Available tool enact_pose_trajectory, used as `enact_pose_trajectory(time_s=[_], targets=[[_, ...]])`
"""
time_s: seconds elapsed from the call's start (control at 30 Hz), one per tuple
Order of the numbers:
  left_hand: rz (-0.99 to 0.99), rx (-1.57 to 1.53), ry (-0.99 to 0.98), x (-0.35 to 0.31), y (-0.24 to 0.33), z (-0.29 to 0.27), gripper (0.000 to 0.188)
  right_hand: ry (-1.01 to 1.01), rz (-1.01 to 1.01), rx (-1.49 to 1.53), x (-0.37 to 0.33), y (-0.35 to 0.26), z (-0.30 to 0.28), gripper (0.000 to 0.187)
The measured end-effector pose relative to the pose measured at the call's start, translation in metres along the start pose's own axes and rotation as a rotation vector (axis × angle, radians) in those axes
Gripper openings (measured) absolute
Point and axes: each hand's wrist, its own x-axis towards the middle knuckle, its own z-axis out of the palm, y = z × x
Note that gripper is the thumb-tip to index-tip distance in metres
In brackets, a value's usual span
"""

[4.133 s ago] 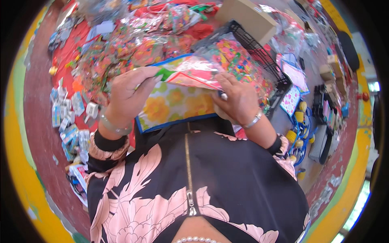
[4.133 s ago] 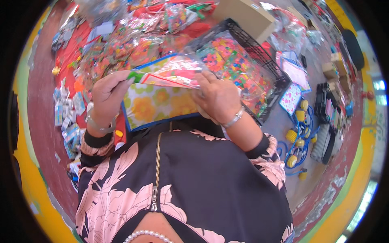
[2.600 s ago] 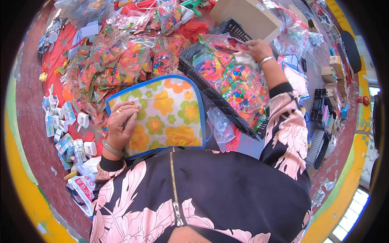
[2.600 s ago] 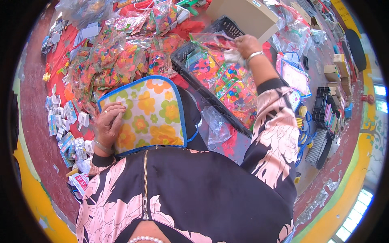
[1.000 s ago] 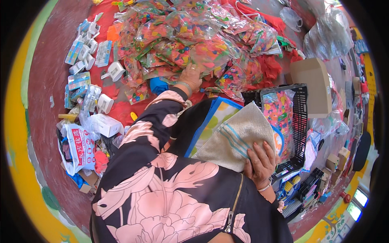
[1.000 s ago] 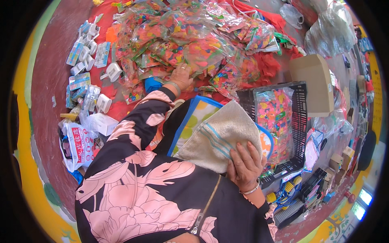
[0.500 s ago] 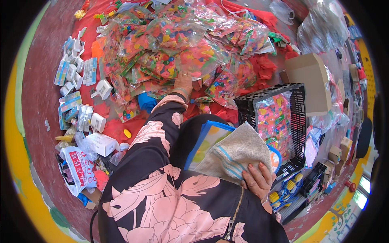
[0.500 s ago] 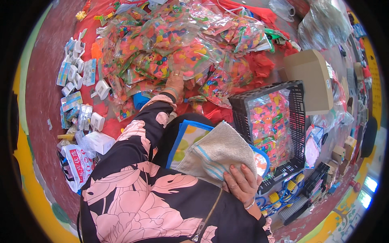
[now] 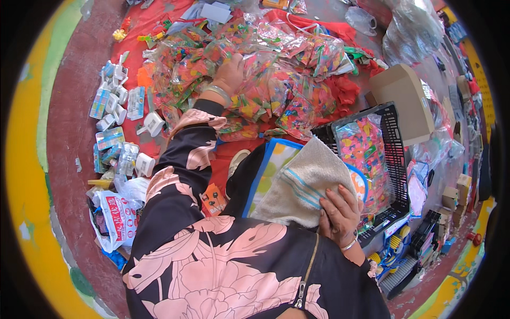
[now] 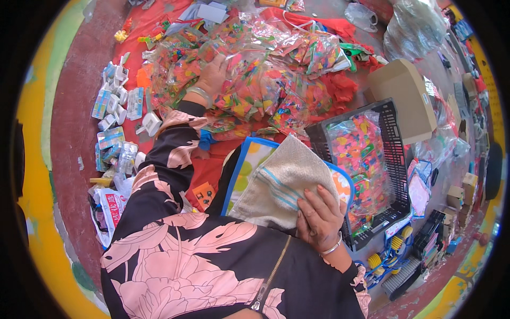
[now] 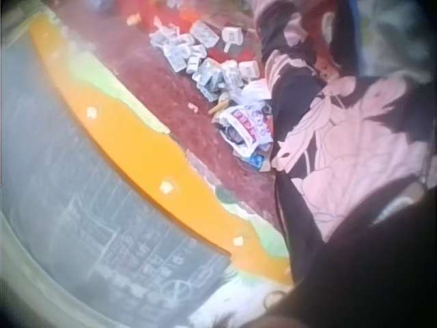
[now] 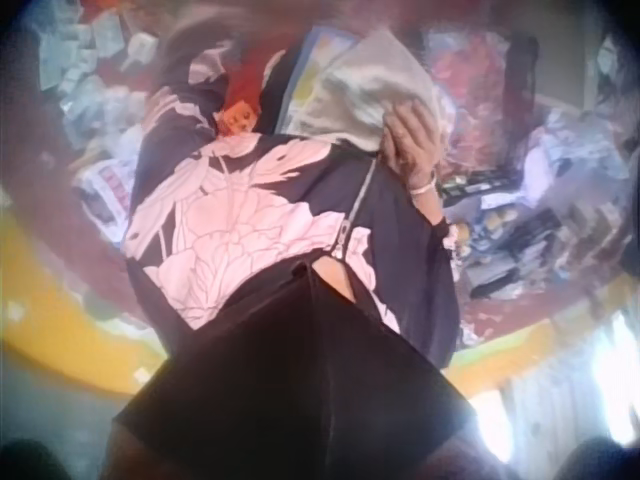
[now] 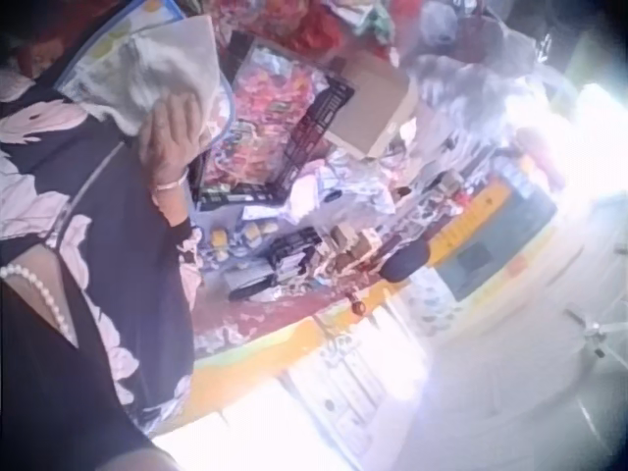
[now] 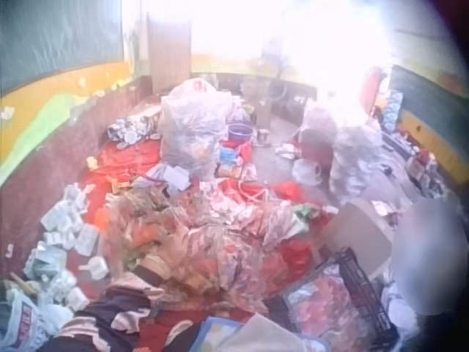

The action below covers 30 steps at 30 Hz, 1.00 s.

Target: The person wipes the exterior of multiple colorful, transparent plastic pouches using a white cloth. They pick up each pouch from a pile on the floor, wipe it thoroughly, and place it into a black plastic basket. The process is repeated for several pouches in a repetitive sequence.

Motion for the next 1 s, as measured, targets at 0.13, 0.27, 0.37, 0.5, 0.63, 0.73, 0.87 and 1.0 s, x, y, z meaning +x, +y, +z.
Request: enact_pose_trajectory(time_s=[0.13, 0.27, 0.37, 0.5, 0.63, 0.73, 0.87, 1.0], targets=[[0.079, -0.086, -0.137, 0.013, 0.037, -0.068, 0.023, -0.016, 0.008, -0.033, -0.002, -0.01, 0.0, 0.031], [-0.02, -0.541, -0.285, -0.008, 0.097, -0.155, 0.028, -0.015, -0.051, -0.093, -0.006, -0.017, -0.003, 0.029], [-0.099, -0.865, -0.378, -0.027, 0.158, -0.21, 0.034, 0.155, -0.041, 0.123, -0.016, -0.007, 0.005, 0.026], [0.321, -1.042, -0.539, -0.052, 0.177, -0.261, 0.037, 0.45, 0.294, 0.744, -0.033, -0.004, -0.003, 0.021], [0.134, -1.47, -0.408, -0.096, 0.291, -0.25, 0.049, 0.869, 0.509, 1.205, -0.059, 0.028, -0.019, 0.019], [0.19, -1.58, -0.352, -0.12, 0.328, -0.23, 0.033, 0.99, 0.527, 1.147, -0.085, 0.059, -0.04, 0.02], [-0.148, -1.386, -0.313, -0.143, 0.253, -0.183, 0.03, 1.152, 0.57, 1.177, -0.117, 0.086, -0.061, 0.021], [-0.573, -1.349, -0.529, -0.187, 0.208, -0.13, 0.034, 1.246, 0.681, 1.166, -0.132, 0.082, -0.077, 0.025]])
